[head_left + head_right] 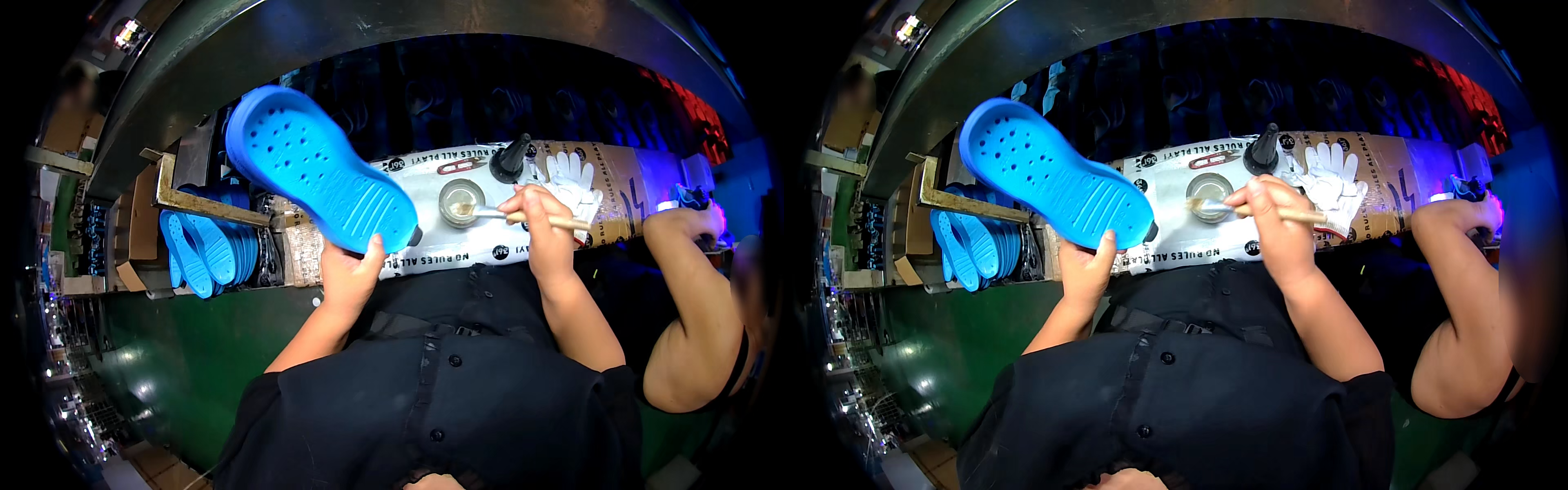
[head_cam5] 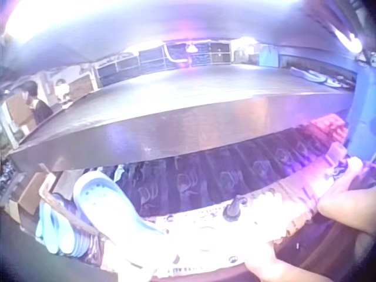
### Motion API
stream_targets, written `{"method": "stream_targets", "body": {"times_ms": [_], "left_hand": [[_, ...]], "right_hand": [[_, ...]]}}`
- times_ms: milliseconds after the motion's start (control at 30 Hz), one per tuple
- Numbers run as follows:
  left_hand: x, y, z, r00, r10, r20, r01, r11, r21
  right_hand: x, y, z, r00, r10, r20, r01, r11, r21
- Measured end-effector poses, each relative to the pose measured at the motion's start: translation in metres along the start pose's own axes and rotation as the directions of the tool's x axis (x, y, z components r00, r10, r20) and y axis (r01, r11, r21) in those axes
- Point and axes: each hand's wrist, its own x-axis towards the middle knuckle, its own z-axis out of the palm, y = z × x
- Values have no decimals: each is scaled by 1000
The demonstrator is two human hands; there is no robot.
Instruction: The person applies adhesive to the inner surface of blue shoe soles using a brush, then places the soles onto a conveyor belt.
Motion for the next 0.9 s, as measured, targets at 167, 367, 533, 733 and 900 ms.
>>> {"method": "stream_targets", "body": {"times_ms": [167, 367, 533, 733, 900], "left_hand": [[4, 32, 23, 987, 163, 6, -163, 986, 26], [5, 37, 26, 957, 286, 48, -290, 951, 109], [7, 25, 21, 927, 371, 63, -376, 918, 129], [6, 23, 22, 904, 411, 117, -427, 885, 186], [9, 18, 20, 873, 475, 111, -488, 854, 181]], "right_hand": [[-3, -31, 17, 878, -407, 250, 456, 870, -184], [-7, -25, 22, 857, -422, 295, 503, 810, -302], [-10, -26, 13, 896, -361, 260, 432, 846, -313], [-3, -23, 22, 860, -422, 286, 499, 814, -298], [-4, -21, 16, 869, -425, 252, 493, 783, -380]]}}
